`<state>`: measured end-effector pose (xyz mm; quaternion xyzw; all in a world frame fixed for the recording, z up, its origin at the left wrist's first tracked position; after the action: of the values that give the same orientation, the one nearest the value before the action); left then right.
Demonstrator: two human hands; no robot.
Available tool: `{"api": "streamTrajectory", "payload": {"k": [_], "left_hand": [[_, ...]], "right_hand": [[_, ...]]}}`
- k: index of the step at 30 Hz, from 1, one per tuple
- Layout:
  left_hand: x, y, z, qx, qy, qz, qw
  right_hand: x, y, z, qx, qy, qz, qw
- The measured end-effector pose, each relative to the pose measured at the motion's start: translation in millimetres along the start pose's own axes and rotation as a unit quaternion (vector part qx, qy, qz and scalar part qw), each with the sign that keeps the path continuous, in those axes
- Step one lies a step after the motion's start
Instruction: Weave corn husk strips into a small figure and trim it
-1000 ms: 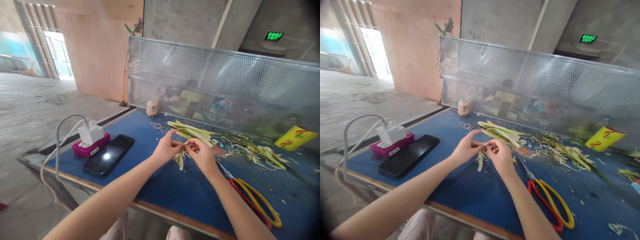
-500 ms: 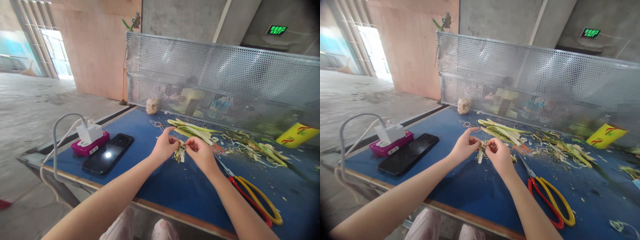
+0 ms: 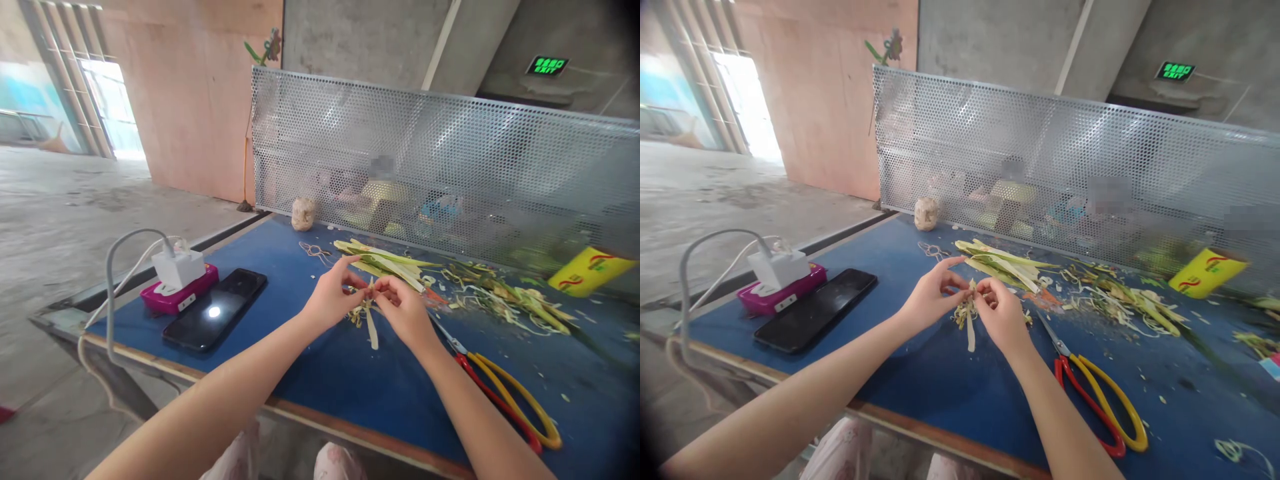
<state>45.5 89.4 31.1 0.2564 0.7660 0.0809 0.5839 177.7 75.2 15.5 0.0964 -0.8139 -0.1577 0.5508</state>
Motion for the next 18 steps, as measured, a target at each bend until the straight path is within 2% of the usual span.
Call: {"api": "streamTrajectory", "payload": {"k": [7, 13, 18], "left_hand": [[0, 0, -5.4, -0.03, 0.037, 0.001, 0.999], [20, 3, -15.4, -0.102, 0.039, -0.088, 0.99], [23, 4, -3.2, -0.056, -0.019, -0.113, 0.992]], "right_hand": [[11, -4, 4, 0.019, -0.026, -0.049, 0.998], [20, -6, 6, 0.032, -0.043, -0.091, 0.994], [12, -5, 6, 0.026, 0.007, -0.047, 0.999]]}}
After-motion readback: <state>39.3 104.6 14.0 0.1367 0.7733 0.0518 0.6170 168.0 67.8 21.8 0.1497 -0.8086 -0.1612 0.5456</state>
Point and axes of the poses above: each hand's wrist, its own y-axis towards the middle knuckle, its own z-axis out of the palm, x = y × z, the point moved 6 cm from there along y, towards the middle knuckle, and after that the axes turned 5 degrees about y, right-handed, at the moved point
